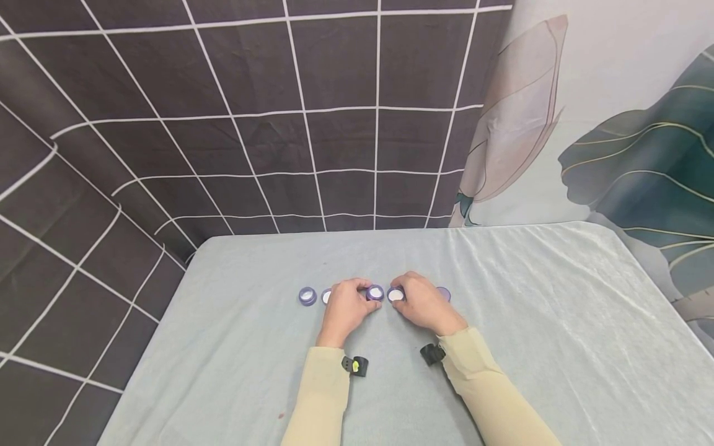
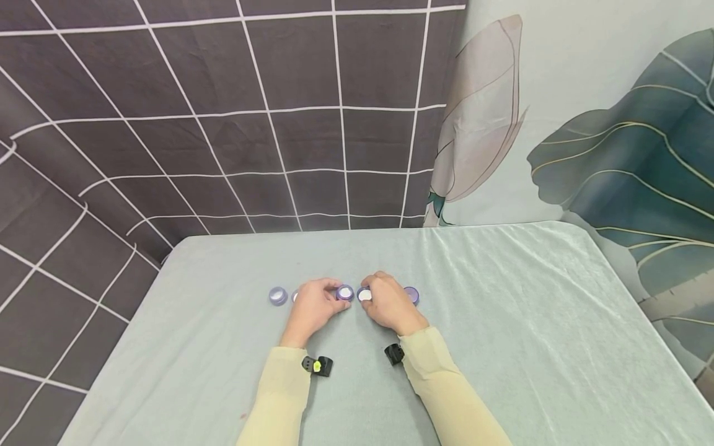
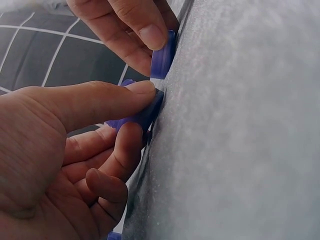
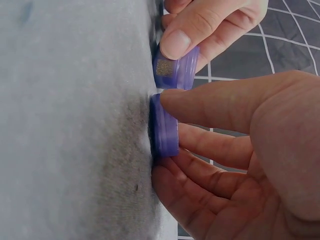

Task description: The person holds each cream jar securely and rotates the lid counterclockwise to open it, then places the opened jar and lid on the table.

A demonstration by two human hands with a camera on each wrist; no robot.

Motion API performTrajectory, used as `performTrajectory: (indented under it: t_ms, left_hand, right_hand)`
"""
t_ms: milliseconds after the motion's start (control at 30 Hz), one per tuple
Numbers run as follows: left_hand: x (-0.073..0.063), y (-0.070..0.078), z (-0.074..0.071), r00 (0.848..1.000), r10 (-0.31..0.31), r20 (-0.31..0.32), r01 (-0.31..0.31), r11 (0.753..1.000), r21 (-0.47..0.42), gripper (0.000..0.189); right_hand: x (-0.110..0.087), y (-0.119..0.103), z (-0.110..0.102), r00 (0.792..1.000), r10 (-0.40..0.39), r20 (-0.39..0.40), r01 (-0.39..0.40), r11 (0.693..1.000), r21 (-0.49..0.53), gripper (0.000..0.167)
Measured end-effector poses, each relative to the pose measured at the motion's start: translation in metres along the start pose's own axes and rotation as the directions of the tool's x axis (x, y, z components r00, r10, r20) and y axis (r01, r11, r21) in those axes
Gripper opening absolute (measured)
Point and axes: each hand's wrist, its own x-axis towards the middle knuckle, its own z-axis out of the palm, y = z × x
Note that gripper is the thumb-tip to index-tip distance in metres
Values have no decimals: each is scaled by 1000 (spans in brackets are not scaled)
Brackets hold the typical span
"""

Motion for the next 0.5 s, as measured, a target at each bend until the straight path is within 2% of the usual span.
performTrajectory:
  t_ms: [500]
  left_hand:
    - [0,1,1,1000,-16,0,16,1000,8,37]
  right_hand:
    - [0,0,1,1000,5,-6,-5,1000,-6,31]
